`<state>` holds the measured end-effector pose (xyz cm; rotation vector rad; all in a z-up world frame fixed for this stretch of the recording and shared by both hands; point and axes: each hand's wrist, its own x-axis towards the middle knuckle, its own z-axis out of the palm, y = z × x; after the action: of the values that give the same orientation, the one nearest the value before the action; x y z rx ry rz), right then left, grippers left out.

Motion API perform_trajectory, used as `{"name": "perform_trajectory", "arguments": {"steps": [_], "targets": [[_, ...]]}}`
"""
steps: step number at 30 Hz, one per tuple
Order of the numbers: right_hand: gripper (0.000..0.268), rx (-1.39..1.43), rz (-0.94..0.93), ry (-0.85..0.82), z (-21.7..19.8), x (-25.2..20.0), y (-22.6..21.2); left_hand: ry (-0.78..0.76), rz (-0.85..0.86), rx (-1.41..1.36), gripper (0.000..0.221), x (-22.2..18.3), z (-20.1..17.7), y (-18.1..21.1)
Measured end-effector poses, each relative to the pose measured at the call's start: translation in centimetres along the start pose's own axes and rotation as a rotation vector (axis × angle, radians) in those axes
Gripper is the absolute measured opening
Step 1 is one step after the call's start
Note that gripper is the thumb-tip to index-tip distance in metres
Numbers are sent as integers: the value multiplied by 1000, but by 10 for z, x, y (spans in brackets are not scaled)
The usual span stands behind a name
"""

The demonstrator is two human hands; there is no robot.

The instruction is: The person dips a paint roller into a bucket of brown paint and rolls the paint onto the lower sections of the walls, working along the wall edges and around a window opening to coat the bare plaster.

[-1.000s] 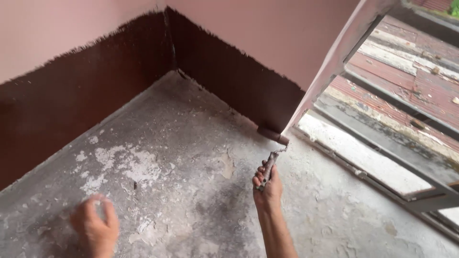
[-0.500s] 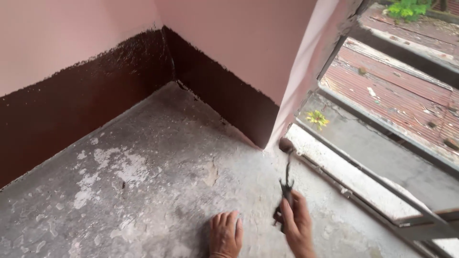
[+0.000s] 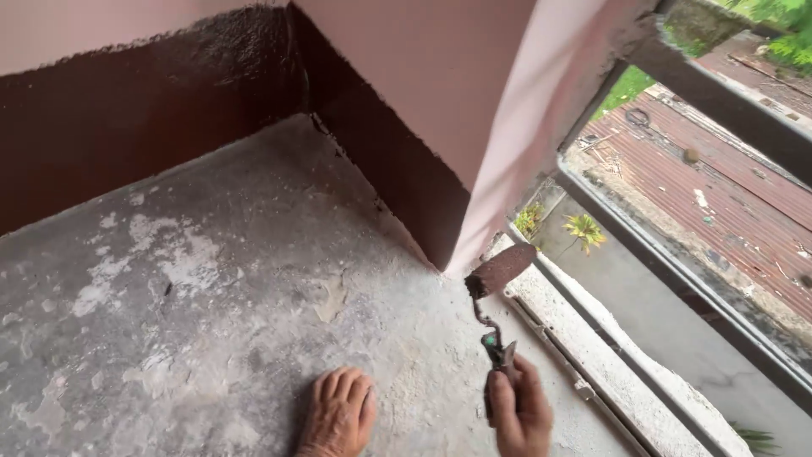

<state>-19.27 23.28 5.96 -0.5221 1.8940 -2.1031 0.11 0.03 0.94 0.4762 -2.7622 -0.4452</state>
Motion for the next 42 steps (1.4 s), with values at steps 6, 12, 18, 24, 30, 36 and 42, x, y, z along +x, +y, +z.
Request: {"name": "perform_trajectory", "arguments": {"steps": [6,12,18,24,30,36,42], "targets": [[44,-556,-237,66,36,39,-16,-104,-58,11,36,-3,20,-12],[42,-532,-398,121,56,64,-13,-186,-104,8,38,-6,23,-12],[44,-454,-403,75,56,82,-18,-179,-110,16,36,-6,23,-12],[42,-500,-366,92,50,96,-18,-188,-128,12,34,-5,20,-8],[44,-506,-335,55,39,101,-8,-162,-97,31,38,-4,17,-6],[46,-606,-199,-69,19,94,15,-141,-98,66,34,2,1,9],[45,-688,-232,-116,5,87,23,-134,-105,89,33,5,-4,14]]}}
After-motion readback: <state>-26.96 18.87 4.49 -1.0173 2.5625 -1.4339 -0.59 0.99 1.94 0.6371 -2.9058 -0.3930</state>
